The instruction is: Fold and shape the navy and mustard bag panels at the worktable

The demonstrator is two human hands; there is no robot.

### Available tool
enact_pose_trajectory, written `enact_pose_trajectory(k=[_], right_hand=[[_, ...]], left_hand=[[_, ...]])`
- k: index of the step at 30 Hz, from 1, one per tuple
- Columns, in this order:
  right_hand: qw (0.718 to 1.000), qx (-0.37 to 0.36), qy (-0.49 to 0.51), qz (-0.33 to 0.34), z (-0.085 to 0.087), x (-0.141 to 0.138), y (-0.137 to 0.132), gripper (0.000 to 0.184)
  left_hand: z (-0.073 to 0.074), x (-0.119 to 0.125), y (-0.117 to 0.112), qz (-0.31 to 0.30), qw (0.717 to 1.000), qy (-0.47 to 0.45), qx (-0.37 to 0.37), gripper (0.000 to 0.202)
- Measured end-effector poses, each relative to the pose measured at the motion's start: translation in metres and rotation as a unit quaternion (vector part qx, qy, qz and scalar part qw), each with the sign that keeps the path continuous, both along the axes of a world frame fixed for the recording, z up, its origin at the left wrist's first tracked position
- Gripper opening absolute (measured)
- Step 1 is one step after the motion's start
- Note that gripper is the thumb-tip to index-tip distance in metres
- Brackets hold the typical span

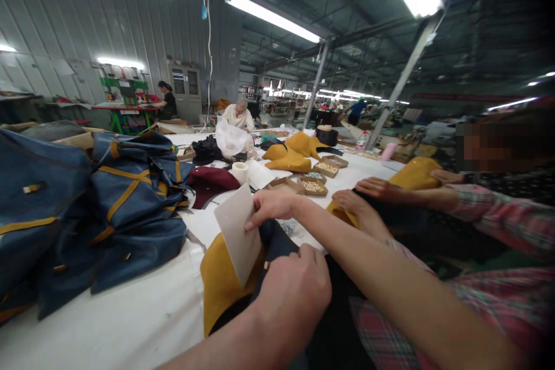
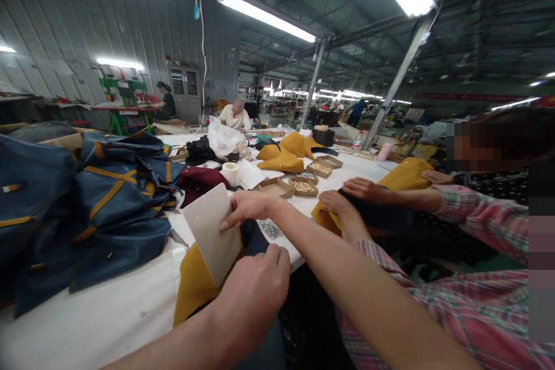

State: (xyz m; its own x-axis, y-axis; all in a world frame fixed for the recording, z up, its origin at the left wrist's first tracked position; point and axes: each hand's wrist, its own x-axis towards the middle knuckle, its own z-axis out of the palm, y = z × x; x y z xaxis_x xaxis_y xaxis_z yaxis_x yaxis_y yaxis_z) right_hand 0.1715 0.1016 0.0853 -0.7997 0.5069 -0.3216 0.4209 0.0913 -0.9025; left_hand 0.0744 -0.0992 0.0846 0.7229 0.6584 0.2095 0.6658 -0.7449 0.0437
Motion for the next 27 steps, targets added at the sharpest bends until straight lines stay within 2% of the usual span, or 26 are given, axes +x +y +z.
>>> enact_pose_trajectory(k=[1,3,6,9,11,13,16,19,21,23,25,27], right_hand=[[1.0,0.014,0.0,-0.017,-0.003,0.003,-0.004,0.063],[0.997,0.048,-0.063,-0.01,-0.008,0.005,-0.016,0.055],[0.973,0.133,-0.191,0.001,-0.013,0.003,-0.035,0.04],[0.96,0.162,-0.225,-0.036,-0.016,0.002,-0.048,0.031],[0.965,0.135,-0.223,-0.038,-0.018,0.003,-0.051,0.032],[0.97,0.103,-0.219,-0.032,-0.019,0.007,-0.049,0.038],[0.976,0.064,-0.202,-0.042,-0.023,0.014,-0.042,0.048],[0.987,0.018,-0.147,-0.061,-0.03,0.021,-0.036,0.051],[0.994,-0.033,-0.098,-0.047,-0.034,0.025,-0.034,0.05],[0.994,-0.085,-0.062,-0.033,-0.037,0.028,-0.034,0.051],[0.991,-0.117,-0.053,-0.045,-0.038,0.029,-0.035,0.054],[0.986,-0.134,-0.077,-0.063,-0.037,0.028,-0.035,0.056]], left_hand=[[-0.003,0.002,-0.002,0.0,1.0,-0.007,0.005,0.023],[-0.007,0.007,-0.003,0.015,0.999,-0.028,-0.016,0.026],[-0.007,0.005,-0.006,0.028,0.99,-0.082,-0.113,0.022],[-0.011,-0.018,-0.012,-0.016,0.963,-0.148,-0.225,0.02],[-0.02,-0.045,-0.015,-0.036,0.957,-0.137,-0.254,0.022],[-0.031,-0.076,-0.014,-0.025,0.967,-0.091,-0.237,0.027],[-0.038,-0.124,-0.007,0.038,0.978,-0.053,-0.196,0.024],[-0.034,-0.159,-0.005,0.119,0.97,-0.079,-0.196,0.028],[-0.032,-0.169,-0.006,0.177,0.955,-0.09,-0.219,0.037],[-0.035,-0.167,-0.004,0.217,0.946,-0.062,-0.234,0.032],[-0.043,-0.157,0.001,0.233,0.944,-0.029,-0.232,0.029],[-0.052,-0.147,0.007,0.235,0.949,-0.006,-0.21,0.045]])
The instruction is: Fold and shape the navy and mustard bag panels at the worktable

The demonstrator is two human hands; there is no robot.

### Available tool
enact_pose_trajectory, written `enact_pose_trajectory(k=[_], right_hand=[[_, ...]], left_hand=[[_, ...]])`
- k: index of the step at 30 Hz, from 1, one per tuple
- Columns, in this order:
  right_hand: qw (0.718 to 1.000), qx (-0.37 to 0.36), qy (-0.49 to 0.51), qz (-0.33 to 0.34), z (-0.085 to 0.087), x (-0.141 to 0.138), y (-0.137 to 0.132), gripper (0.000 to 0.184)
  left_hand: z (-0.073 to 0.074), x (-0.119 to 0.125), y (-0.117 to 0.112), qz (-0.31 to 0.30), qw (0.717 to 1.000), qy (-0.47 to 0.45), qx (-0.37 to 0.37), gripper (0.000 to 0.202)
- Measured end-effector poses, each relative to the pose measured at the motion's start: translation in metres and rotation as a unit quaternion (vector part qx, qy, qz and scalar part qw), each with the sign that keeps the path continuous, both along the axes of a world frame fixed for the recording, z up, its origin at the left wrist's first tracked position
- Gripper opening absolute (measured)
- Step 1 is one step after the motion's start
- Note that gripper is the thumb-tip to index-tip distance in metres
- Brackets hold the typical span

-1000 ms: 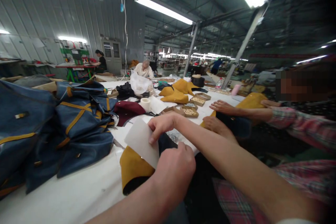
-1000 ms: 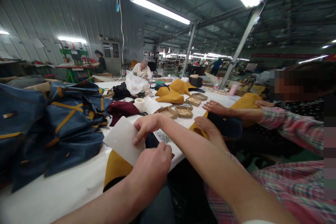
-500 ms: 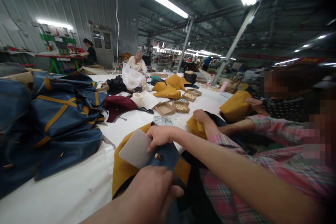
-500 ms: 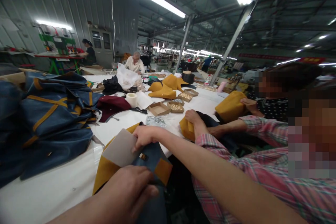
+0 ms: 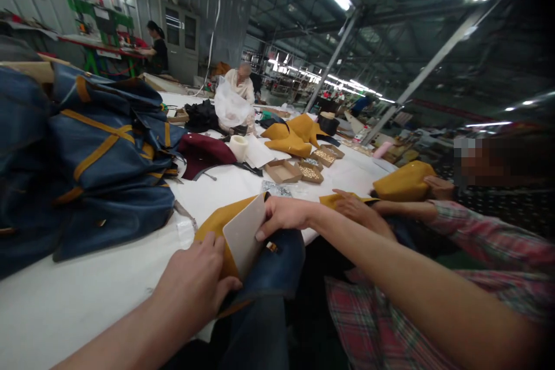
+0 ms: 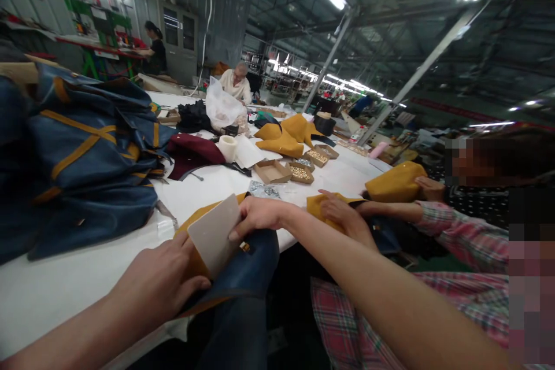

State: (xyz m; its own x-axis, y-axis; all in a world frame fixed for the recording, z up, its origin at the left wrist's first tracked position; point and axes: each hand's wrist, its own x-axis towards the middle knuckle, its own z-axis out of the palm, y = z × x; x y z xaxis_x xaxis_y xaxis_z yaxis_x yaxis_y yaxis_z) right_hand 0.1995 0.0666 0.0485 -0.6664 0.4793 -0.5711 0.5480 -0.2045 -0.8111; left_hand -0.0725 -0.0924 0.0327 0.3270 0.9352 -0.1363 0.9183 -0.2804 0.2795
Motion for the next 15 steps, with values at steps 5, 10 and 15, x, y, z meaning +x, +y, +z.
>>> enact_pose_trajectory(k=[5,10,15], right_hand=[[0.988,0.01,-0.146,0.046,0.01,-0.007,0.001,0.048],[0.982,0.037,-0.179,0.042,0.008,-0.018,-0.001,0.048],[0.969,0.068,-0.207,0.118,0.008,-0.018,-0.014,0.043]], left_hand=[[-0.016,0.002,0.013,-0.049,0.994,0.072,0.071,0.034],[-0.022,-0.002,0.026,-0.131,0.985,0.102,0.04,0.057],[-0.026,0.019,0.036,-0.13,0.981,0.071,0.122,0.042]])
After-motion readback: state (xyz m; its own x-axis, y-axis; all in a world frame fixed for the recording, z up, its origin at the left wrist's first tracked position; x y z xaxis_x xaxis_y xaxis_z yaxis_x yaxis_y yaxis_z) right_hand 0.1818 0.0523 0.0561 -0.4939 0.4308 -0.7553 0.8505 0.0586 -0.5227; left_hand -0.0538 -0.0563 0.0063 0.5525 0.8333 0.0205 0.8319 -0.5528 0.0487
